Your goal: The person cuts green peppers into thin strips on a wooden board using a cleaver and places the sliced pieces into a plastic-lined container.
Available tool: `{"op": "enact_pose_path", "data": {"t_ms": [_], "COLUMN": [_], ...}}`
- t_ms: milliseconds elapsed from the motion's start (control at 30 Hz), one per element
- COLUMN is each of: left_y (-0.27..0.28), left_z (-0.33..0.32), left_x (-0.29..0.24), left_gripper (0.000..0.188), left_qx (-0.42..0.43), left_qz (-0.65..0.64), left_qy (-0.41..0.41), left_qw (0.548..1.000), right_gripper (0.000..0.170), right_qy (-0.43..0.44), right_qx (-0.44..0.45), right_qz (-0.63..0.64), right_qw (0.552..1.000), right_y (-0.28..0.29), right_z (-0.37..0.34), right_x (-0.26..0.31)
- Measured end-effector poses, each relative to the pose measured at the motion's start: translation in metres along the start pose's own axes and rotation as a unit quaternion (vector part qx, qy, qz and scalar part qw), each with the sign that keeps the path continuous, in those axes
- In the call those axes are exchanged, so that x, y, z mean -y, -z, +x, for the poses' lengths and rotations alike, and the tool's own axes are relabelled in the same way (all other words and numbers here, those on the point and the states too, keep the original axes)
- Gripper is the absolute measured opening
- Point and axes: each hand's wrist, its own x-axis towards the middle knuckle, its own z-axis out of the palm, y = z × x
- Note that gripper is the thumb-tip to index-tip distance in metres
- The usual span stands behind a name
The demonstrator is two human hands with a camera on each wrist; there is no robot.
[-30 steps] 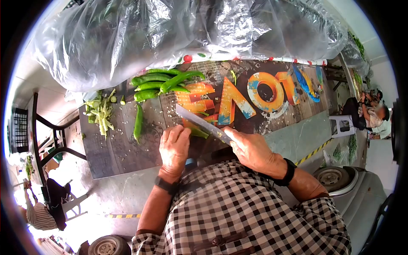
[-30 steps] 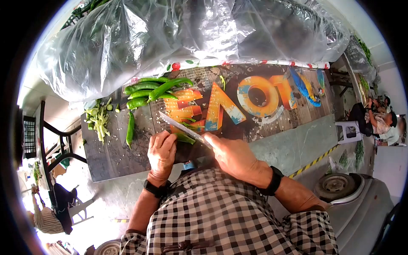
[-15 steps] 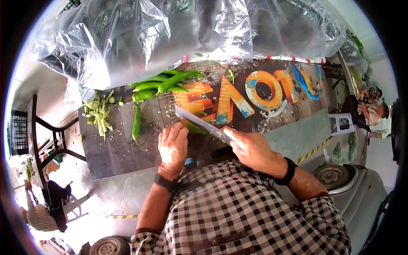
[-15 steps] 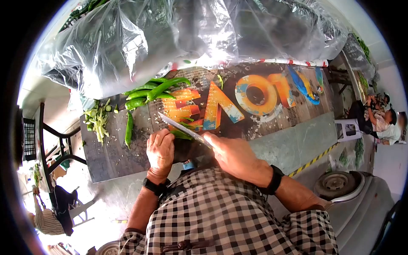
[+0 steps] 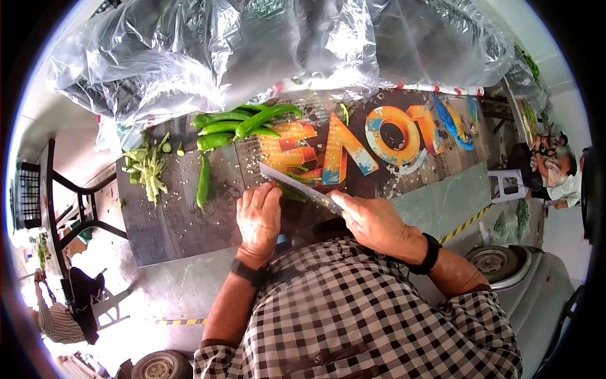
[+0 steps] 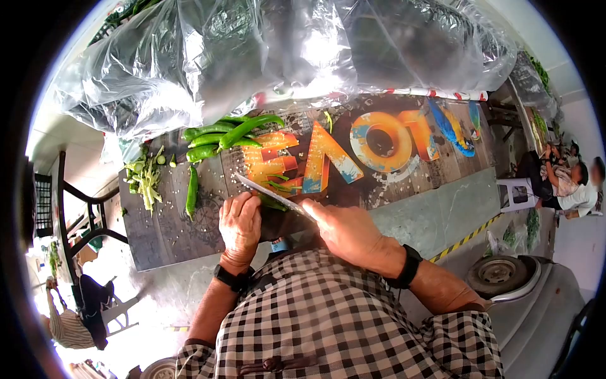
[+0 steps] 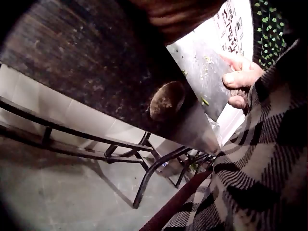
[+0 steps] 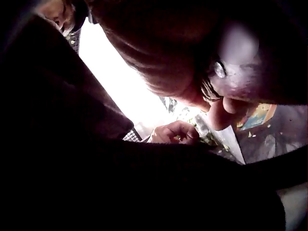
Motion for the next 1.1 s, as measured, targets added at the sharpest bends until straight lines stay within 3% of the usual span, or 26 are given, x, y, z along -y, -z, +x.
{"op": "enact_pose_path", "data": {"t_ms": [267,467,567,600,1000,1100], "left_y": [0.001,-0.001,-0.006,-0.007,-0.008,-0.006], "left_z": [0.004,0.014,0.013,0.012,0.007,0.006], "left_x": [-0.004,0.009,0.011,0.012,0.009,0.007], "left_gripper": [0.027,0.021,0.023,0.033,0.024,0.022], "left_qx": [0.01,-0.003,-0.014,-0.01,-0.018,-0.018], "left_qz": [0.02,0.044,0.039,0.028,-0.005,-0.008], "left_qy": [0.002,0.035,0.022,0.014,-0.01,-0.015], "left_qw": [1.0,0.998,0.999,0.999,1.0,1.0], "right_gripper": [0.047,0.048,0.043,0.044,0.05,0.043], "right_qy": [0.009,0.037,-0.019,-0.016,0.013,0.034], "right_qx": [0.004,-0.046,-0.002,-0.004,0.012,-0.019], "right_qz": [-0.03,-0.038,-0.071,-0.07,-0.072,-0.034], "right_qw": [0.999,0.998,0.997,0.997,0.997,0.999], "right_y": [-0.012,-0.009,0.009,0.009,-0.001,-0.004], "right_z": [0.023,0.008,0.007,0.008,0.014,0.015], "right_x": [0.016,-0.013,-0.026,-0.026,-0.003,-0.003]}}
